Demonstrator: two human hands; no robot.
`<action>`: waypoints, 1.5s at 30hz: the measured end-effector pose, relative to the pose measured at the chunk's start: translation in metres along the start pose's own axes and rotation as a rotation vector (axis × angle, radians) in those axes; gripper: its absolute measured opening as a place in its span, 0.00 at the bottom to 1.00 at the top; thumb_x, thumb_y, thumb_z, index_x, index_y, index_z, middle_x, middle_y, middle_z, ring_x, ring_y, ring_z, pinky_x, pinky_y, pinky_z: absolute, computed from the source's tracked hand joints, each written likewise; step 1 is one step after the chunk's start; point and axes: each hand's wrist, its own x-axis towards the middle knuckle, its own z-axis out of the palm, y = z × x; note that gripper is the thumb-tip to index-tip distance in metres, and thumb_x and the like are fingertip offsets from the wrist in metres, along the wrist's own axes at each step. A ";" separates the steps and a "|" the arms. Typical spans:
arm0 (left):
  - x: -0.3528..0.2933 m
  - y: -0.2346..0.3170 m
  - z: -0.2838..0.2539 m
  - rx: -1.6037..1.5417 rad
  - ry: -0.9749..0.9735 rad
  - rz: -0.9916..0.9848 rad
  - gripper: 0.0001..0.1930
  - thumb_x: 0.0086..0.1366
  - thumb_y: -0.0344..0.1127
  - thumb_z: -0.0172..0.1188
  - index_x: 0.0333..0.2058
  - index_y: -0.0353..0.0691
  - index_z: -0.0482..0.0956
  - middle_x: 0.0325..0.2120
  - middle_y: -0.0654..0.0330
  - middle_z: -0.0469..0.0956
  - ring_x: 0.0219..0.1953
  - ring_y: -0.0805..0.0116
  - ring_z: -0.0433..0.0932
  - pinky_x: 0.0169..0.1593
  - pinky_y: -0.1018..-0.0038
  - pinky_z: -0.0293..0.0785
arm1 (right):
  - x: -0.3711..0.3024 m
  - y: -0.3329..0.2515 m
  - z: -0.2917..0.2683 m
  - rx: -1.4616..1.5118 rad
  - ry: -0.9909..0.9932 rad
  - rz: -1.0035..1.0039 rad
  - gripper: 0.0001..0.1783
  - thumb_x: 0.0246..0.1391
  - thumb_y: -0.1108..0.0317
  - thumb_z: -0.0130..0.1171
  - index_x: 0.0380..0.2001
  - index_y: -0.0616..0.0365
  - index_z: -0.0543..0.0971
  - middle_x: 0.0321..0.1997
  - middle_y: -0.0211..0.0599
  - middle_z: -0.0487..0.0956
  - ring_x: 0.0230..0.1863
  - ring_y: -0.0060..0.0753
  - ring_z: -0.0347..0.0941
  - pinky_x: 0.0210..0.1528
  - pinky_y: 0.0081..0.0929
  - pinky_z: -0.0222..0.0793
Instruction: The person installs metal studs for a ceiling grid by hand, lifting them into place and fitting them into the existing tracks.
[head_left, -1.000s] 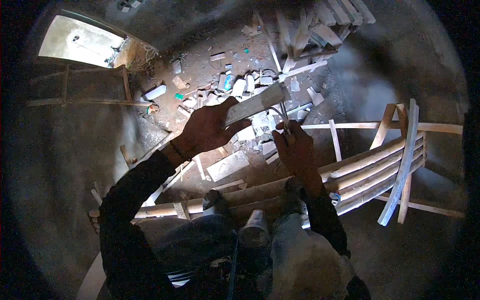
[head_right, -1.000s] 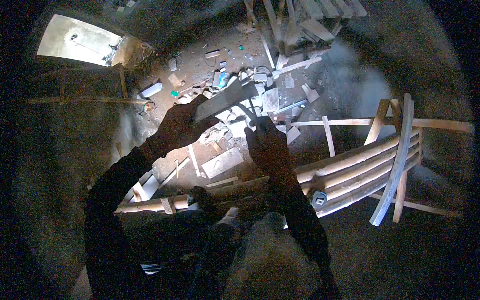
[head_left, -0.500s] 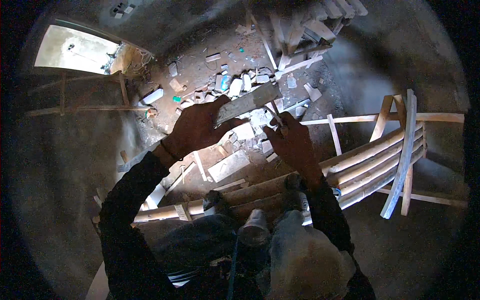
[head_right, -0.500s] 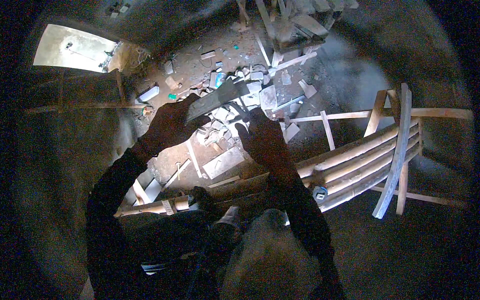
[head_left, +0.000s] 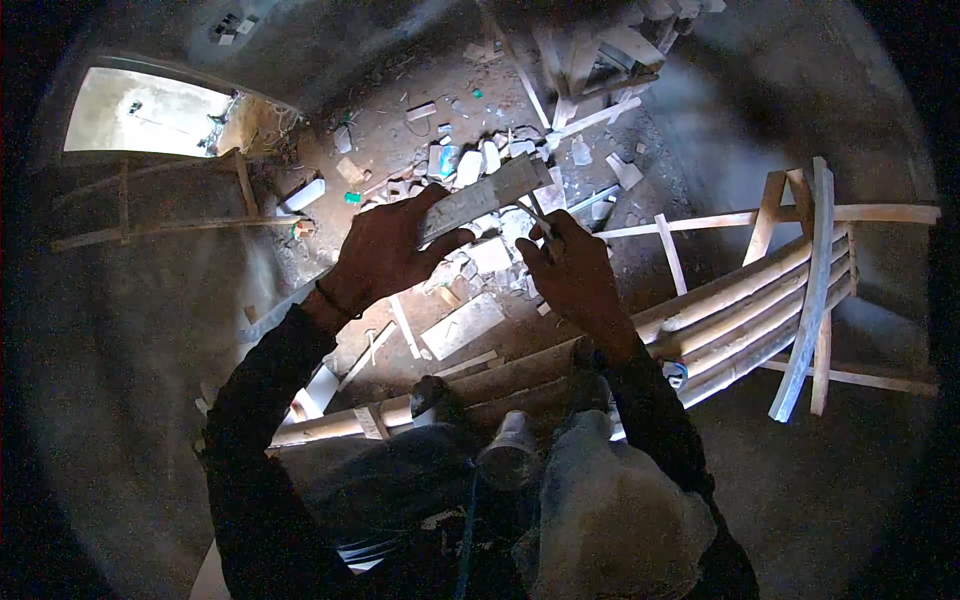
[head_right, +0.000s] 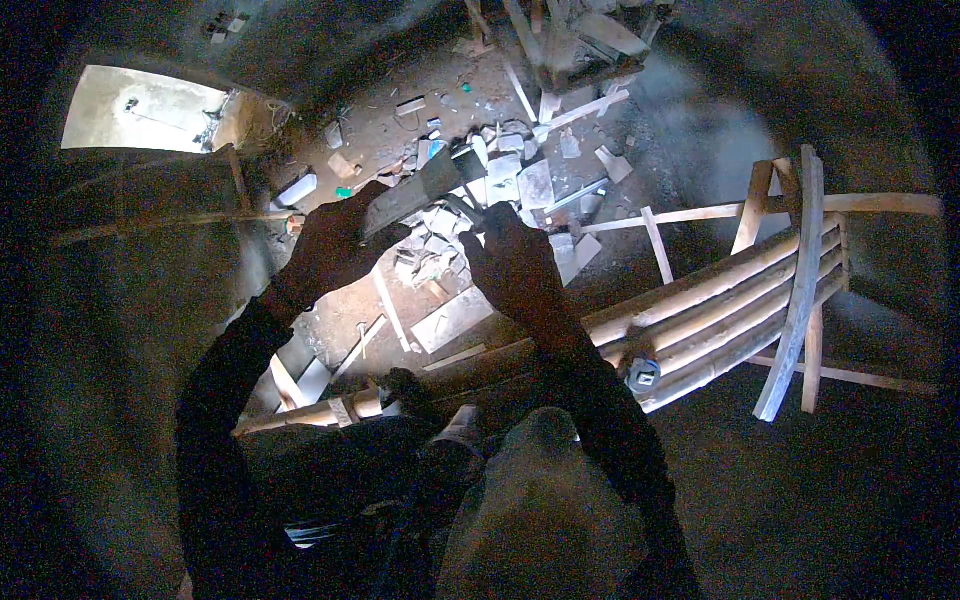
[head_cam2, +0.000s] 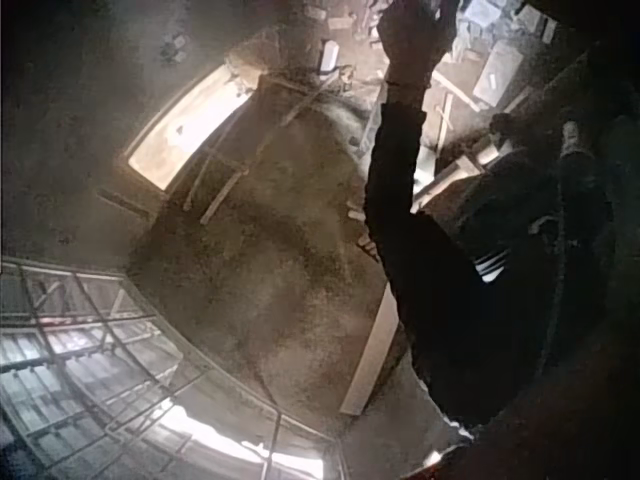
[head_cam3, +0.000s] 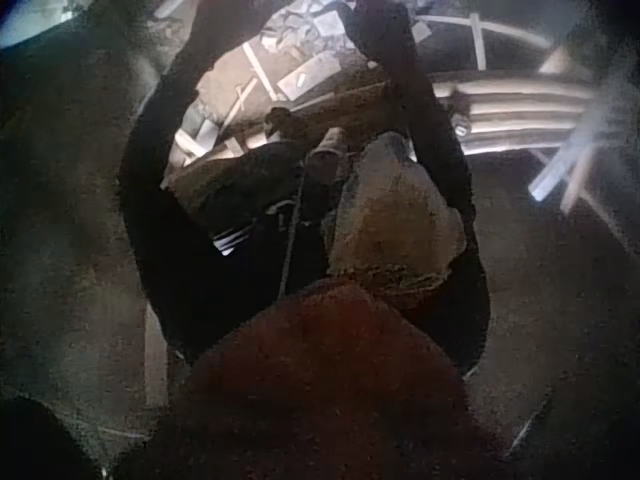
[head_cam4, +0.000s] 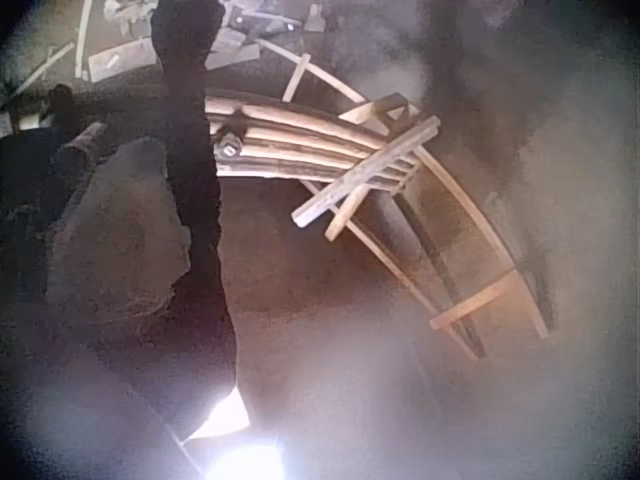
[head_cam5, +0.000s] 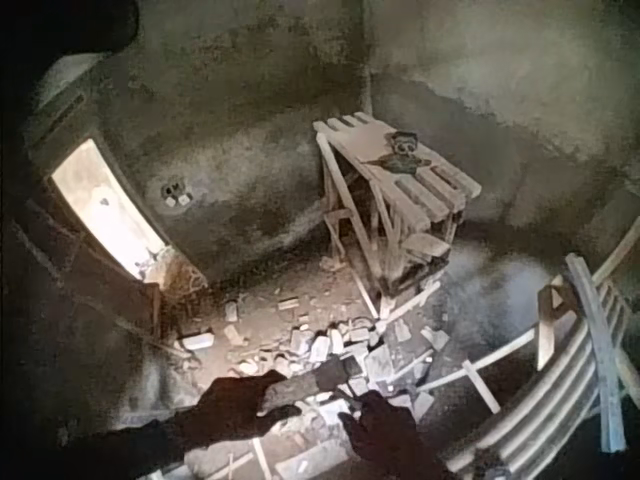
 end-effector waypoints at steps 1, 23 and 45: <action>0.000 -0.001 0.001 0.003 0.017 0.017 0.28 0.60 0.56 0.61 0.50 0.43 0.71 0.31 0.46 0.81 0.34 0.45 0.81 0.38 0.57 0.77 | 0.000 0.000 0.000 -0.001 0.001 0.001 0.14 0.52 0.62 0.64 0.34 0.60 0.75 0.22 0.43 0.79 0.23 0.38 0.78 0.27 0.33 0.72; 0.002 -0.015 0.003 -0.141 -0.098 0.028 0.31 0.62 0.59 0.57 0.52 0.36 0.73 0.20 0.45 0.78 0.23 0.52 0.80 0.31 0.62 0.74 | 0.001 0.018 0.025 -0.063 0.081 -0.010 0.21 0.49 0.54 0.68 0.32 0.61 0.76 0.22 0.43 0.79 0.23 0.45 0.78 0.27 0.37 0.73; -0.003 -0.021 -0.013 -0.682 -0.608 -0.172 0.29 0.66 0.65 0.46 0.42 0.41 0.76 0.20 0.68 0.70 0.18 0.82 0.66 0.19 0.81 0.63 | 0.002 0.014 0.027 0.010 0.131 -0.085 0.16 0.52 0.60 0.63 0.37 0.61 0.75 0.25 0.48 0.78 0.23 0.51 0.77 0.26 0.39 0.74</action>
